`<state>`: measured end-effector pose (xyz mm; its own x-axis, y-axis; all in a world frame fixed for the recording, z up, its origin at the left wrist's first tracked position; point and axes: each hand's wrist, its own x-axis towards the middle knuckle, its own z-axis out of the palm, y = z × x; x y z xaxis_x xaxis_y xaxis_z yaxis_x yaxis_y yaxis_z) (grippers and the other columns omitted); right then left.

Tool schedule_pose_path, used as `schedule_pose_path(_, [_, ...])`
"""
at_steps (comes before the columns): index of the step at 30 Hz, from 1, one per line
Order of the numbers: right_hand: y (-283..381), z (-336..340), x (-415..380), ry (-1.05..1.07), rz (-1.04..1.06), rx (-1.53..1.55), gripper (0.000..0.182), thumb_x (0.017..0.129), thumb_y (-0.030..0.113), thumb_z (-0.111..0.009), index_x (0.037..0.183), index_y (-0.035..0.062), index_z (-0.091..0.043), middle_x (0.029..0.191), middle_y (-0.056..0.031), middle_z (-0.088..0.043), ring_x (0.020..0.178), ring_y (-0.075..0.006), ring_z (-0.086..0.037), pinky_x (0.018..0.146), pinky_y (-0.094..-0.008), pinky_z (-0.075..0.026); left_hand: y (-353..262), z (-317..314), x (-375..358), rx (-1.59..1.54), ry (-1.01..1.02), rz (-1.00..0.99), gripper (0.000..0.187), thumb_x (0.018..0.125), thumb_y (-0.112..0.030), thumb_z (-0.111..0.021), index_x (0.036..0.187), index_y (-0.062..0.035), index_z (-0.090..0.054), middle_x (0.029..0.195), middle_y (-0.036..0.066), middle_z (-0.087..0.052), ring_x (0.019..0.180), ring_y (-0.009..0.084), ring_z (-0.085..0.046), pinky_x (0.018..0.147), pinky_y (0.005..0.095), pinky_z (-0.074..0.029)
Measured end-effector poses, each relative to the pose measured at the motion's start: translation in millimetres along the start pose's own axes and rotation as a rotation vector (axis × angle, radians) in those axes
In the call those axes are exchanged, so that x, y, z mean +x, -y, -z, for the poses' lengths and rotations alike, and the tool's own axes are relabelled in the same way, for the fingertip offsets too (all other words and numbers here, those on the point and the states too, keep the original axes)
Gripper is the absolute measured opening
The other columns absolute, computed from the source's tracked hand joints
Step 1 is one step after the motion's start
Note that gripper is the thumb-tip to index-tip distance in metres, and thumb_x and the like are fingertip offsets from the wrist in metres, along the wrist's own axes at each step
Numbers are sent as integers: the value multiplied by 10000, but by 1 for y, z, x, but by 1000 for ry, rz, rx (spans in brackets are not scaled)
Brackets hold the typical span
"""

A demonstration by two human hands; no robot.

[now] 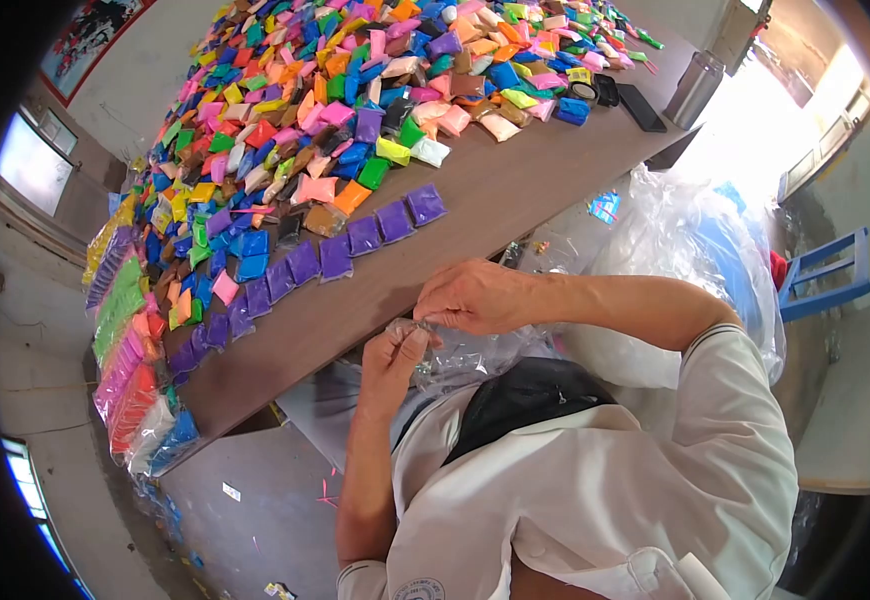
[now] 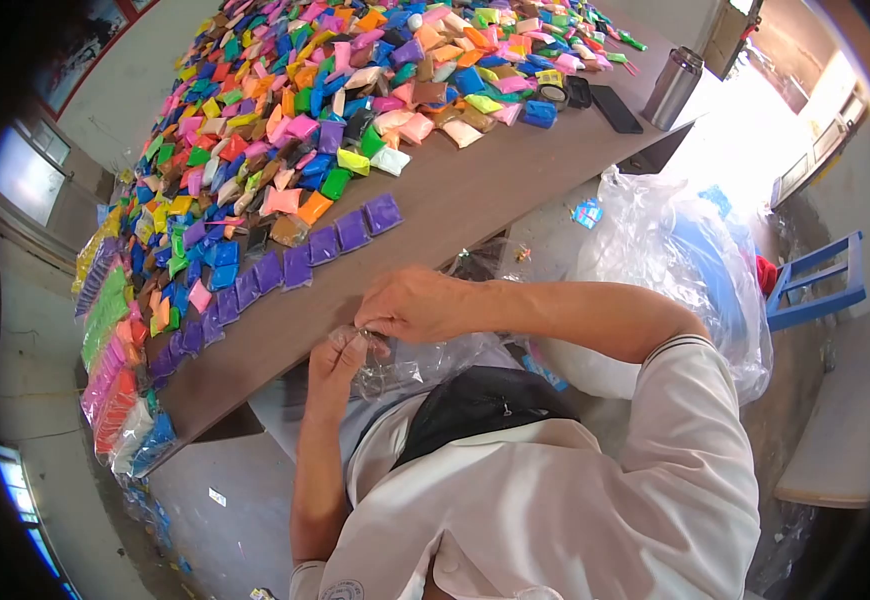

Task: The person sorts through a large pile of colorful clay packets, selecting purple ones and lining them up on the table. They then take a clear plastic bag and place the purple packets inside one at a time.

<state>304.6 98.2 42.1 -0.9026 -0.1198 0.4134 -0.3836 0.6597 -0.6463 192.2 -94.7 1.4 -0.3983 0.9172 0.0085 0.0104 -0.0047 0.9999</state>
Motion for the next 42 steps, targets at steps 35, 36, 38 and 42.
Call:
schedule_pose_path(35, [-1, 19, 8, -83, -420, 77, 128, 883, 107, -568, 955, 42, -651, 778, -109, -670, 696, -269, -652, 662, -369, -512, -7, -16, 0, 78, -64, -55, 395, 1035, -279, -481, 938, 54, -669, 845, 83, -686, 807, 142, -618, 760, 285, -476])
schedule_pose_path(36, [-6, 22, 9, -99, -466, 127, 138, 869, 119, -560, 942, 50, -655, 781, -117, -673, 707, -284, -660, 669, -381, -516, -7, -17, 1, 83, -67, -60, 400, 1035, -281, -477, 928, 53, -670, 840, 84, -685, 800, 145, -616, 758, 288, -476])
schedule_pose_path(38, [-18, 25, 12, -72, -434, 112, 140, 862, 115, -558, 929, 47, -659, 782, -105, -676, 706, -246, -659, 668, -372, -517, -10, -20, 3, 92, -69, -67, 412, 1036, -285, -471, 910, 52, -672, 831, 87, -683, 787, 152, -612, 752, 295, -475])
schedule_pose_path(42, [-1, 42, 19, 14, -706, 355, 147, 878, 168, -603, 901, 40, -670, 784, -85, -685, 716, -180, -654, 652, -346, -512, -16, -22, 4, 199, -62, -56, 425, 1039, -282, -454, 886, 48, -673, 820, 79, -680, 772, 148, -604, 738, 298, -471])
